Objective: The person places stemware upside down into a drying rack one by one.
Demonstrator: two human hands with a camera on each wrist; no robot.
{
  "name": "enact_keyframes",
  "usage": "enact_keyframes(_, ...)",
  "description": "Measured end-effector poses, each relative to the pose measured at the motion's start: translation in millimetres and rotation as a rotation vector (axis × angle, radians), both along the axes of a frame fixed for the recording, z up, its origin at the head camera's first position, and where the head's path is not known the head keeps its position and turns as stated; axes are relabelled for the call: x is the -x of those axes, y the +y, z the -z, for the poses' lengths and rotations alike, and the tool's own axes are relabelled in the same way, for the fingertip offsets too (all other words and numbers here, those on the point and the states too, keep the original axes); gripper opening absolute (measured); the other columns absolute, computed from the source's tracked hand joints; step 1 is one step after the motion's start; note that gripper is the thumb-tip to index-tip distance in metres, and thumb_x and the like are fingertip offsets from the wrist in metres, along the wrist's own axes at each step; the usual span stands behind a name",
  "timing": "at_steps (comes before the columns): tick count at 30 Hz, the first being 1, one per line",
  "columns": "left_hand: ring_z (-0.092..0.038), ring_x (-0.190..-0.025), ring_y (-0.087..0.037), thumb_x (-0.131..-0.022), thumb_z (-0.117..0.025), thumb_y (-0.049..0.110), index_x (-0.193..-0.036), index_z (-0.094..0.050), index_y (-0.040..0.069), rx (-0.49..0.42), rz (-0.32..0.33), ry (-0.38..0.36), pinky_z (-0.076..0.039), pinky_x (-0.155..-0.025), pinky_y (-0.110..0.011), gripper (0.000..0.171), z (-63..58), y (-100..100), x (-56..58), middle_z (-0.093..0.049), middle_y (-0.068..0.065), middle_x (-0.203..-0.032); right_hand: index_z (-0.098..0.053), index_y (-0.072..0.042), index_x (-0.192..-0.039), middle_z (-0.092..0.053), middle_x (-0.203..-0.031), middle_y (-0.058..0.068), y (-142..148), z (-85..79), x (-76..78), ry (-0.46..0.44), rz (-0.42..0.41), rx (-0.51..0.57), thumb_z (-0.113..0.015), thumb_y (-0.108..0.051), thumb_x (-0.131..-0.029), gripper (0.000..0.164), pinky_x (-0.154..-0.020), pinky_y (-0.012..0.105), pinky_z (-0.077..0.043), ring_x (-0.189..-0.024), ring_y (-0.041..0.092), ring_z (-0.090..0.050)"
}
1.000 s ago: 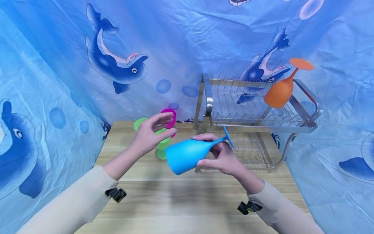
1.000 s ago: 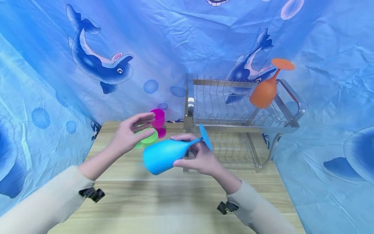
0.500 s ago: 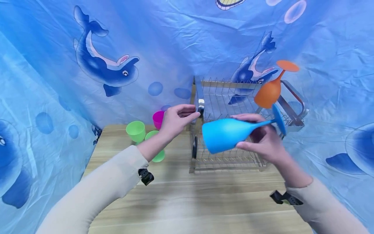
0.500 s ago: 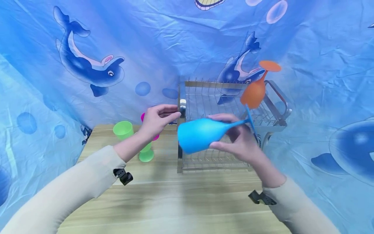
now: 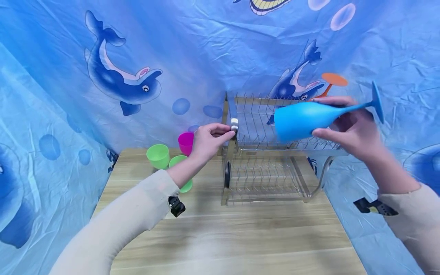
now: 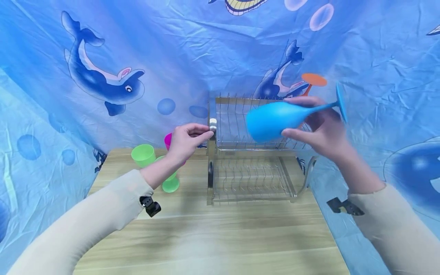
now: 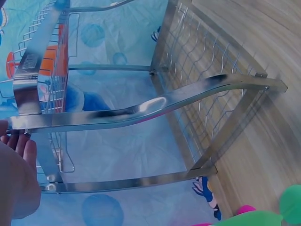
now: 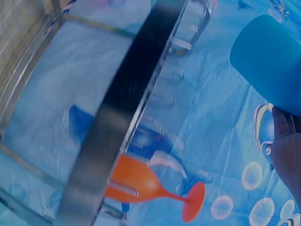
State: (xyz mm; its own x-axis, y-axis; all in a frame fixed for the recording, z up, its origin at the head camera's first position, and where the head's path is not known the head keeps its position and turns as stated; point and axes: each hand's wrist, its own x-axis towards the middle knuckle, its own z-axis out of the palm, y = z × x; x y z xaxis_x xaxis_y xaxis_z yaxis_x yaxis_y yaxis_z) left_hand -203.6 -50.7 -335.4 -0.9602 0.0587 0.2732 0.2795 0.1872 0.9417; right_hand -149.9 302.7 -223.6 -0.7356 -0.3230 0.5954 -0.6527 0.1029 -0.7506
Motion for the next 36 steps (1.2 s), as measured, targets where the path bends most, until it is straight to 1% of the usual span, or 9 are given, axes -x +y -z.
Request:
enact_keyframes(2, -0.078, -0.091, -0.016, -0.092, -0.088, 0.024, -0.109, -0.083, 0.011, 0.002, -0.016, 0.003, -0.063, -0.078, -0.029, 0.022, 1.1, 0.4, 0.7, -0.082, -0.002, -0.101, -0.059, 0.009, -0.143, -0.060, -0.147, 0.015, 2.2, -8.1, 7.4, -0.017, 0.042, -0.062, -0.076, 0.025, -0.080, 0.067, -0.106, 0.016, -0.051, -0.135, 0.021, -0.058)
enact_keyframes(9, -0.078, -0.090, -0.015, -0.092, -0.088, 0.023, -0.107, -0.083, 0.011, 0.007, -0.044, 0.014, -0.063, -0.076, -0.028, 0.020, 4.1, 0.4, 1.8, -0.083, -0.003, -0.099, -0.063, -0.004, -0.145, -0.061, -0.144, -0.003, 6.8, -25.7, 46.9, 0.009, 0.227, -0.443, -0.082, 0.010, -0.088, 0.062, -0.105, 0.011, -0.049, -0.128, 0.003, -0.061)
enact_keyframes(11, -0.078, -0.089, -0.016, -0.092, -0.088, 0.023, -0.107, -0.083, 0.011, 0.008, -0.045, 0.017, -0.063, -0.077, -0.028, 0.020, 4.8, 0.4, 2.2, -0.083, -0.003, -0.098, -0.064, -0.007, -0.146, -0.062, -0.142, -0.002, 7.2, -26.2, 60.3, -0.016, 0.259, -0.505, -0.085, 0.002, -0.089, 0.061, -0.107, 0.013, -0.049, -0.130, 0.006, -0.061)
enact_keyframes(13, -0.078, -0.089, -0.015, -0.092, -0.088, 0.024, -0.106, -0.083, 0.011, 0.018, -0.045, 0.023, -0.063, -0.077, -0.028, 0.020, 5.2, 0.6, 2.5, -0.083, -0.003, -0.098, -0.064, -0.008, -0.146, -0.061, -0.144, 0.004, 6.6, -25.5, 72.8, -0.051, 0.280, -0.550, -0.087, -0.003, -0.089, 0.062, -0.112, 0.021, -0.049, -0.135, 0.017, -0.061)
enact_keyframes(16, -0.078, -0.088, -0.015, -0.092, -0.088, 0.025, -0.106, -0.083, 0.011, 0.033, -0.042, 0.033, -0.063, -0.077, -0.029, 0.020, 5.1, 0.8, 3.0, -0.083, -0.002, -0.098, -0.062, -0.005, -0.146, -0.059, -0.149, 0.014, 4.0, -23.5, 90.4, -0.094, 0.270, -0.586, -0.087, -0.004, -0.089, 0.062, -0.119, 0.038, -0.047, -0.143, 0.038, -0.055)
enact_keyframes(18, -0.078, -0.088, -0.015, -0.092, -0.087, 0.025, -0.106, -0.083, 0.011, 0.042, -0.040, 0.036, -0.063, -0.077, -0.030, 0.020, 4.7, 1.0, 3.1, -0.083, -0.002, -0.098, -0.062, -0.001, -0.144, -0.059, -0.149, 0.020, 1.2, -21.7, 101.5, -0.104, 0.251, -0.600, -0.087, -0.002, -0.089, 0.061, -0.120, 0.048, -0.045, -0.144, 0.046, -0.052)
enact_keyframes(23, -0.078, -0.087, -0.014, -0.093, -0.087, 0.024, -0.106, -0.084, 0.012, 0.047, -0.044, 0.047, -0.063, -0.078, -0.030, 0.019, 3.5, 1.1, 3.1, -0.083, -0.001, -0.097, -0.064, 0.002, -0.138, -0.063, -0.141, 0.023, -4.4, -17.3, 125.4, -0.068, 0.208, -0.665, -0.087, 0.001, -0.087, 0.056, -0.116, 0.059, -0.045, -0.139, 0.047, -0.055)
enact_keyframes(28, -0.078, -0.086, -0.014, -0.093, -0.087, 0.024, -0.106, -0.084, 0.012, 0.058, -0.047, 0.067, -0.063, -0.076, -0.030, 0.018, 2.5, 1.1, 2.4, -0.083, -0.001, -0.097, -0.069, 0.005, -0.133, -0.065, -0.135, 0.026, -5.9, -15.5, 142.3, -0.016, 0.157, -0.698, -0.089, 0.005, -0.083, 0.054, -0.110, 0.070, -0.044, -0.135, 0.050, -0.057)
enact_keyframes(36, -0.077, -0.086, -0.013, -0.093, -0.086, 0.025, -0.106, -0.084, 0.012, 0.070, -0.042, 0.062, -0.063, -0.076, -0.030, 0.018, 1.6, 2.0, 0.9, -0.083, 0.000, -0.097, -0.067, 0.005, -0.135, -0.061, -0.140, 0.030, -6.2, -12.4, 154.1, -0.097, 0.140, -0.792, -0.089, -0.004, -0.087, 0.053, -0.113, 0.076, -0.040, -0.138, 0.057, -0.051)
